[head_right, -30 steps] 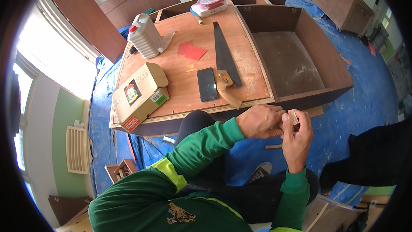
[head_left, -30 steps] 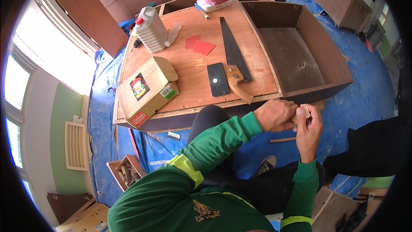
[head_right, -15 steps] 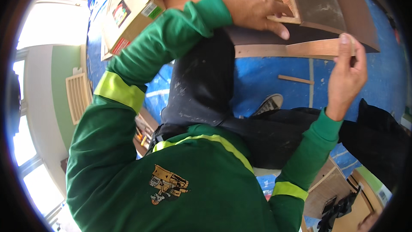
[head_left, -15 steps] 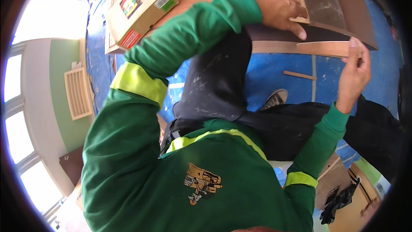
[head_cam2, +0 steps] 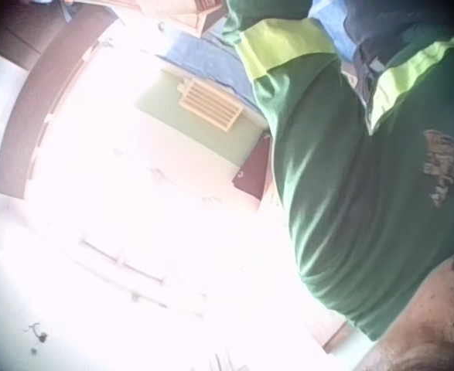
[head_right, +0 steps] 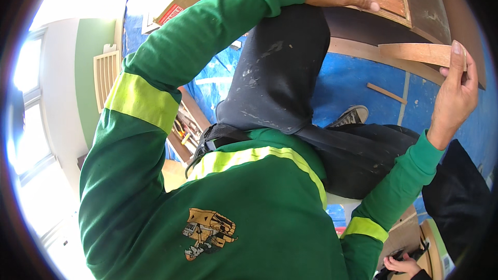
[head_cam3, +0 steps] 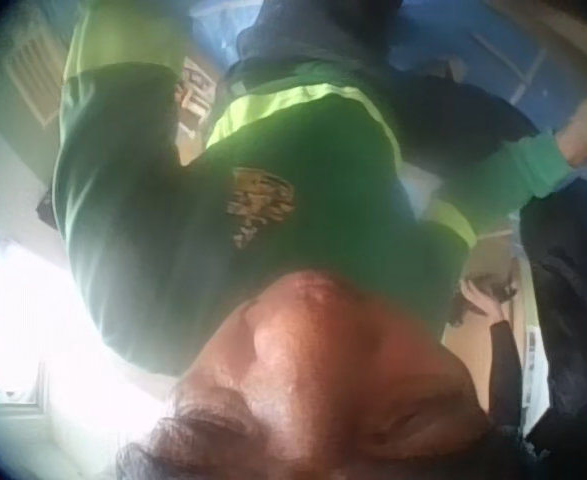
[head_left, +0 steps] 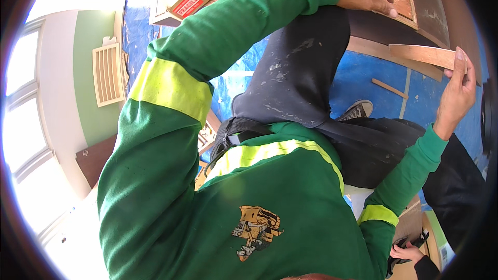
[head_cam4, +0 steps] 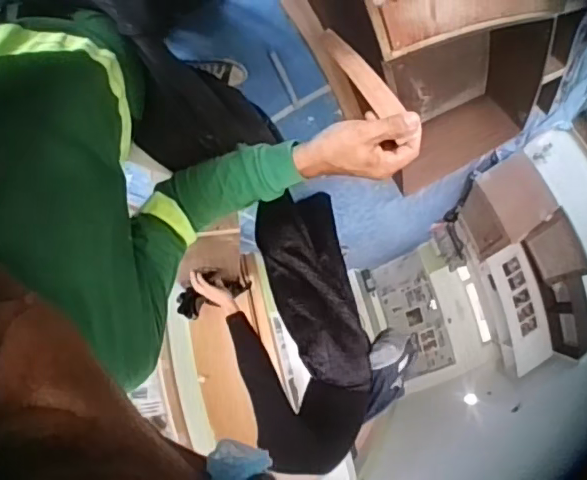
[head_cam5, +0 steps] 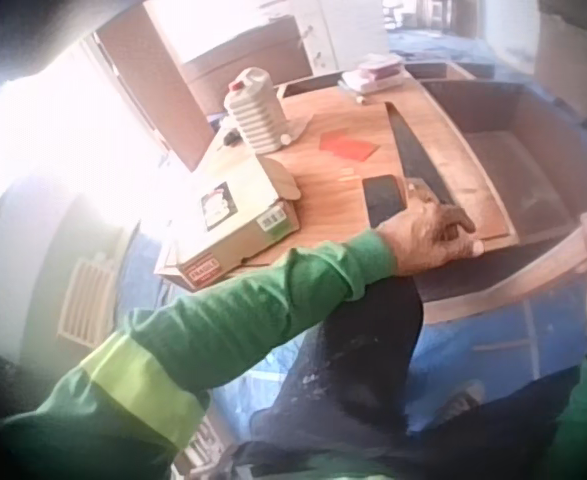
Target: The person assembles a wooden furniture piece by hand, using a hammer to secure joints and aligning wooden components. They handle small wooden strips and a larger cabinet-like structure, moving around the room to position parts.
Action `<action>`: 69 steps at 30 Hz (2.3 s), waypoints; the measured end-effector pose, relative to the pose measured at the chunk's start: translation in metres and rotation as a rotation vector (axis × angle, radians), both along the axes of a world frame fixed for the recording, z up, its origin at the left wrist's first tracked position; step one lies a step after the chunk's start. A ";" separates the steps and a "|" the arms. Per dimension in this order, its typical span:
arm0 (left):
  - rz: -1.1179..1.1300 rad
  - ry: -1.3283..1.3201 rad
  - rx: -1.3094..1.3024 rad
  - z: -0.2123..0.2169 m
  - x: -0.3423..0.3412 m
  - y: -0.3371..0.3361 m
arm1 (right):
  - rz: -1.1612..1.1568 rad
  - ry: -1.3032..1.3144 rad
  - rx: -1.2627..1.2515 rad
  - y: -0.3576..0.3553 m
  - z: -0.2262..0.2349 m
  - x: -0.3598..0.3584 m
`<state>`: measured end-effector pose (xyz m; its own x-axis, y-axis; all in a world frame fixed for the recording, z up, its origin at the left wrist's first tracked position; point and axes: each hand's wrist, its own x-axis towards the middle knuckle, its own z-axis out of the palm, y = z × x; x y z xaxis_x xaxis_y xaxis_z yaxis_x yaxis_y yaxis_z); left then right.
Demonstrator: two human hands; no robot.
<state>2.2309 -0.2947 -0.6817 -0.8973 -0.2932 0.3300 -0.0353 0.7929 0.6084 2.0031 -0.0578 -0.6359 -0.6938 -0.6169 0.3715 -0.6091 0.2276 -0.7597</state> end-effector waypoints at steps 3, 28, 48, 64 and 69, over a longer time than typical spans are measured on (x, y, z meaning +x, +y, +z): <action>0.028 -0.020 0.100 0.001 0.000 0.001 | 0.012 -0.011 0.004 -0.001 0.000 0.001; 0.475 -0.851 1.127 0.031 0.345 0.255 | 0.044 -0.040 0.046 0.004 0.005 -0.007; 0.297 -0.696 1.187 0.020 0.386 0.265 | 0.134 -0.138 0.109 -0.041 -0.029 -0.017; 0.320 -0.646 1.180 0.006 0.397 0.280 | 0.158 -0.140 0.114 -0.046 -0.038 -0.023; 0.288 -0.616 1.171 0.002 0.399 0.280 | 0.142 -0.147 0.112 -0.043 -0.039 -0.021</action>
